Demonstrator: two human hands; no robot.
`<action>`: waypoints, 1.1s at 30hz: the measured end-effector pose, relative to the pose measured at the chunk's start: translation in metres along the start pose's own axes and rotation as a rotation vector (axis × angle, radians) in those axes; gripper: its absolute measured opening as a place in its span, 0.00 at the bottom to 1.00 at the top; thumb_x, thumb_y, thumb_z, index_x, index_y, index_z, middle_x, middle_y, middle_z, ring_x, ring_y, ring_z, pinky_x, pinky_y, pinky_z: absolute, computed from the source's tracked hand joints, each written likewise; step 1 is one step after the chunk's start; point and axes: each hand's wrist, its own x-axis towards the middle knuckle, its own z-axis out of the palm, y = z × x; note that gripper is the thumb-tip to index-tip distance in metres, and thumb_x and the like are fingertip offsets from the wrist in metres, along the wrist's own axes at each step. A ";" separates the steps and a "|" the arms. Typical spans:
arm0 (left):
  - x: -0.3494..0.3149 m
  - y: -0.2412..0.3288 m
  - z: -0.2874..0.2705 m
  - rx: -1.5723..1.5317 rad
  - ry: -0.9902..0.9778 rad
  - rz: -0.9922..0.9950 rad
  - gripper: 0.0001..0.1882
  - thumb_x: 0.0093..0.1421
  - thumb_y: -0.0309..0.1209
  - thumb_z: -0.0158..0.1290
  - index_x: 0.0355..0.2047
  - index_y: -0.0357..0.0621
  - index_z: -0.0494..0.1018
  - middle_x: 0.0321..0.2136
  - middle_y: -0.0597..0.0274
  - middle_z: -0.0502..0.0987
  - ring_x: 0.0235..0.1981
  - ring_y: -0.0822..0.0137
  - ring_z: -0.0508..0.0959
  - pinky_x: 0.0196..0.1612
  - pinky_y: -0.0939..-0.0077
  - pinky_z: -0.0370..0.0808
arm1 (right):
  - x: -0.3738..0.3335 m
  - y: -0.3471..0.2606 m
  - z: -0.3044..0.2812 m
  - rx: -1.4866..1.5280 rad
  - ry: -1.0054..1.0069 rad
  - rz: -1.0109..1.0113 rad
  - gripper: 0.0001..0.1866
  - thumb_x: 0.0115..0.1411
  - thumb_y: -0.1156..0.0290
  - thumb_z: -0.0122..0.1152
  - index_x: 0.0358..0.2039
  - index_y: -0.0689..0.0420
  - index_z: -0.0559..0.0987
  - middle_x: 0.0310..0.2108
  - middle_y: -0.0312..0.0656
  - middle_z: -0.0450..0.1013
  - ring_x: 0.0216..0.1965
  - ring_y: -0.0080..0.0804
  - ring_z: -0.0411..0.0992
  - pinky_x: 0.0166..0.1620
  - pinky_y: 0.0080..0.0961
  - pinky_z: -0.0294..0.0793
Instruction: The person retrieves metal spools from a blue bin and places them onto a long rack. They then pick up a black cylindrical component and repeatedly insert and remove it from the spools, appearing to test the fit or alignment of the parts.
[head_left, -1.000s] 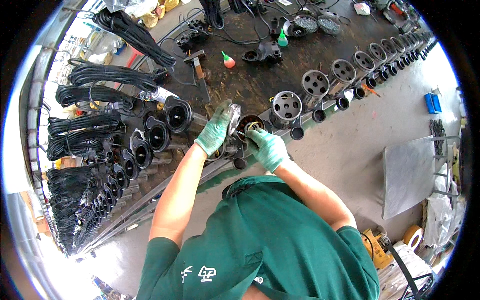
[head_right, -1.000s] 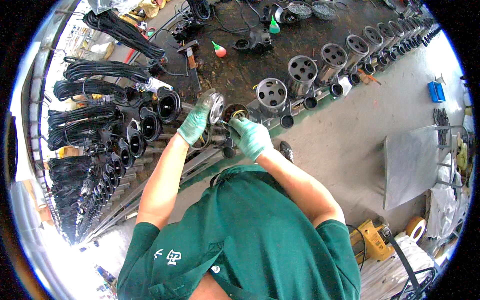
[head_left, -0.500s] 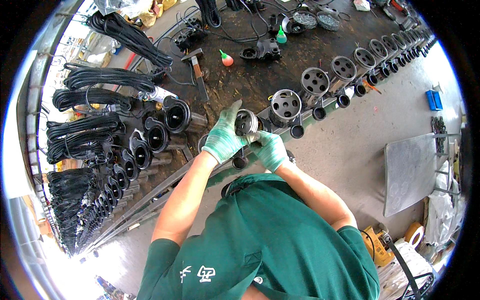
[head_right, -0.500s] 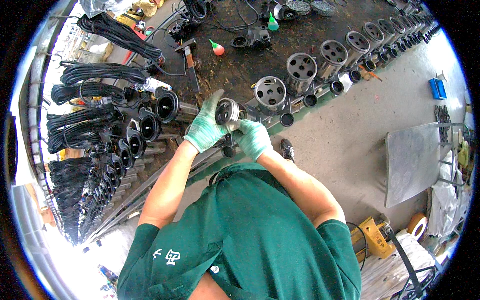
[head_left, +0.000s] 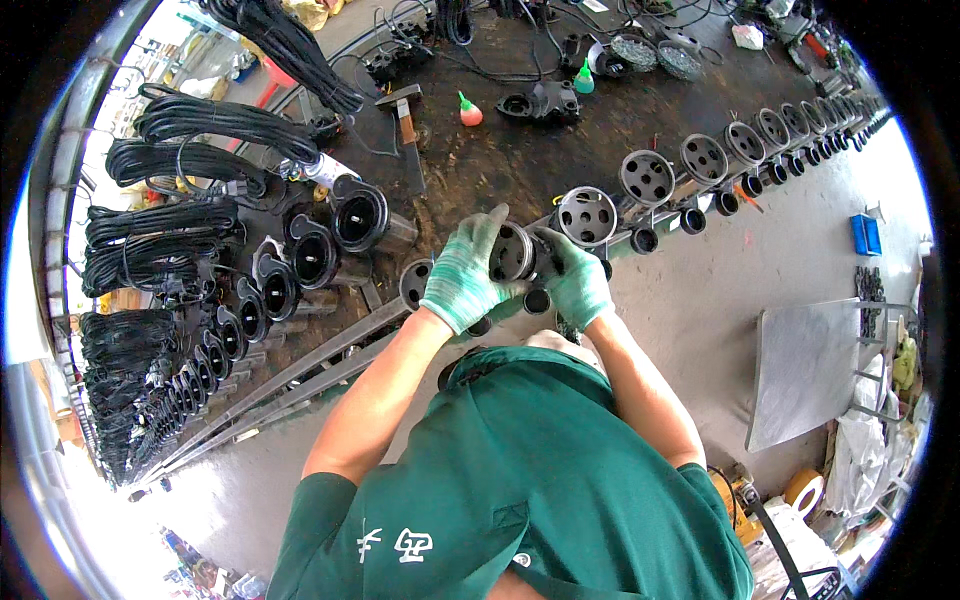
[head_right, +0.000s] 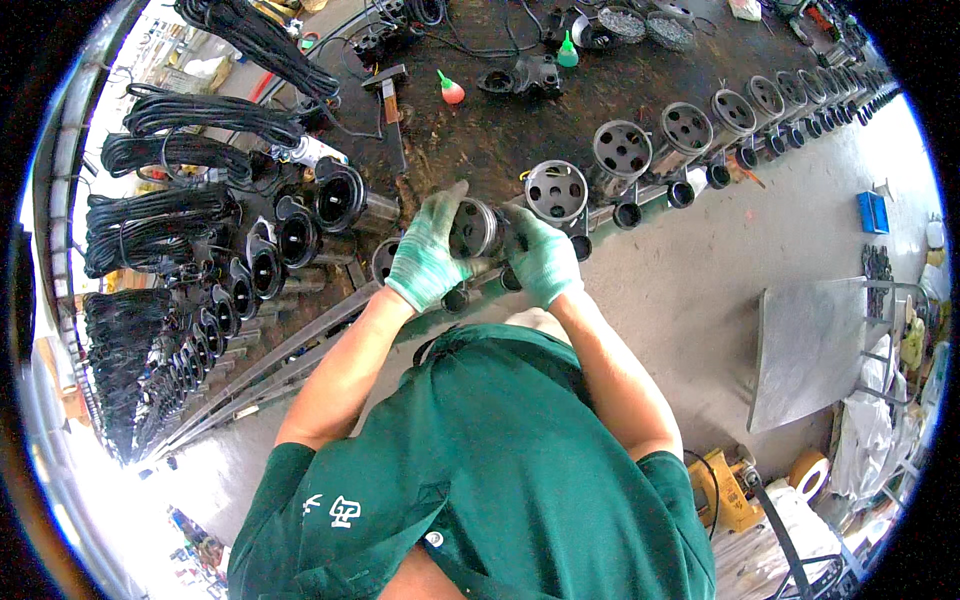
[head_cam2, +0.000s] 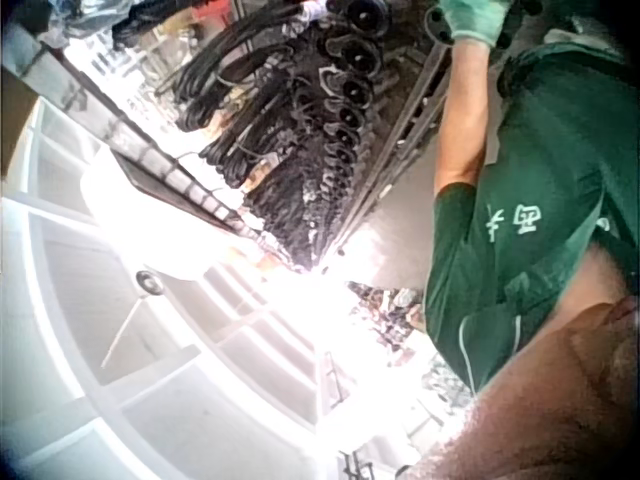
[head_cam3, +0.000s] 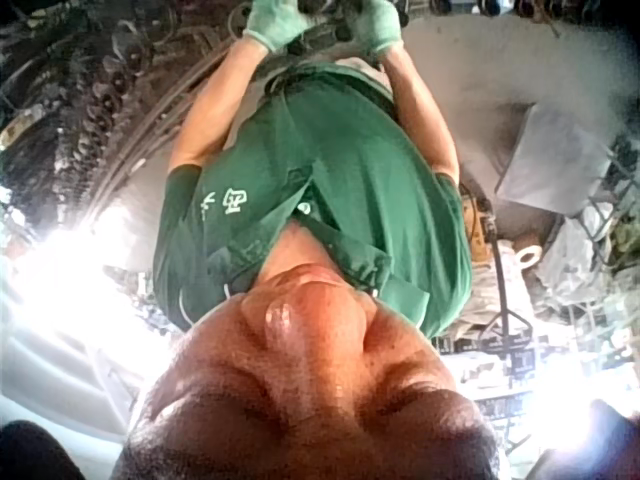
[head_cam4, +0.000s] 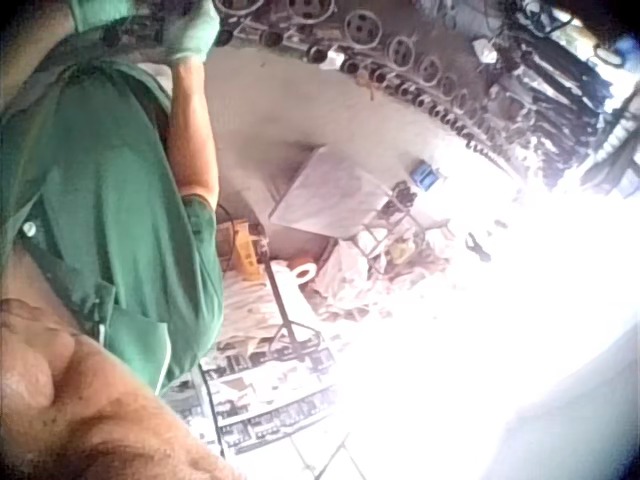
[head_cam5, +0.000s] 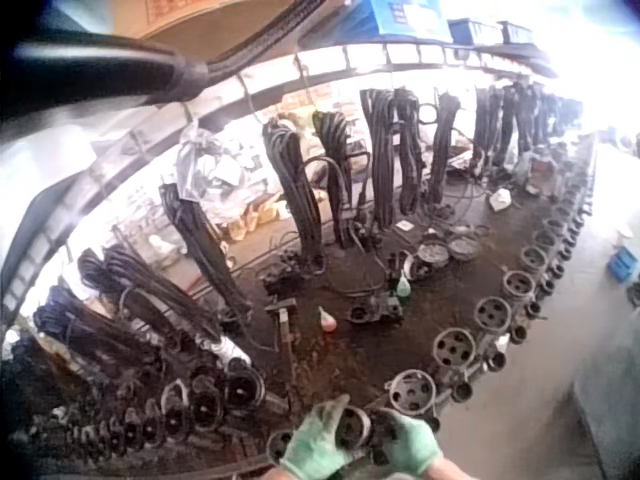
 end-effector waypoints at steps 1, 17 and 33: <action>-0.002 -0.002 0.000 -0.013 0.007 0.012 0.64 0.39 0.41 0.79 0.73 0.50 0.55 0.59 0.42 0.68 0.59 0.40 0.72 0.63 0.50 0.72 | 0.005 -0.008 -0.003 -0.020 -0.026 -0.072 0.19 0.65 0.72 0.63 0.57 0.56 0.80 0.41 0.53 0.83 0.40 0.45 0.82 0.46 0.33 0.79; -0.018 -0.017 0.007 -0.125 0.112 0.066 0.67 0.38 0.40 0.81 0.74 0.49 0.52 0.63 0.42 0.65 0.62 0.41 0.70 0.66 0.52 0.71 | 0.011 -0.008 -0.019 -0.362 -0.159 -0.212 0.12 0.61 0.70 0.64 0.46 0.49 0.86 0.39 0.46 0.79 0.42 0.53 0.79 0.44 0.43 0.79; -0.011 -0.011 0.007 -0.127 0.128 0.037 0.67 0.39 0.36 0.79 0.76 0.54 0.50 0.61 0.40 0.65 0.59 0.39 0.72 0.63 0.49 0.73 | 0.007 -0.001 -0.012 -0.276 -0.069 -0.222 0.12 0.60 0.74 0.66 0.45 0.55 0.86 0.39 0.47 0.80 0.40 0.53 0.80 0.42 0.41 0.79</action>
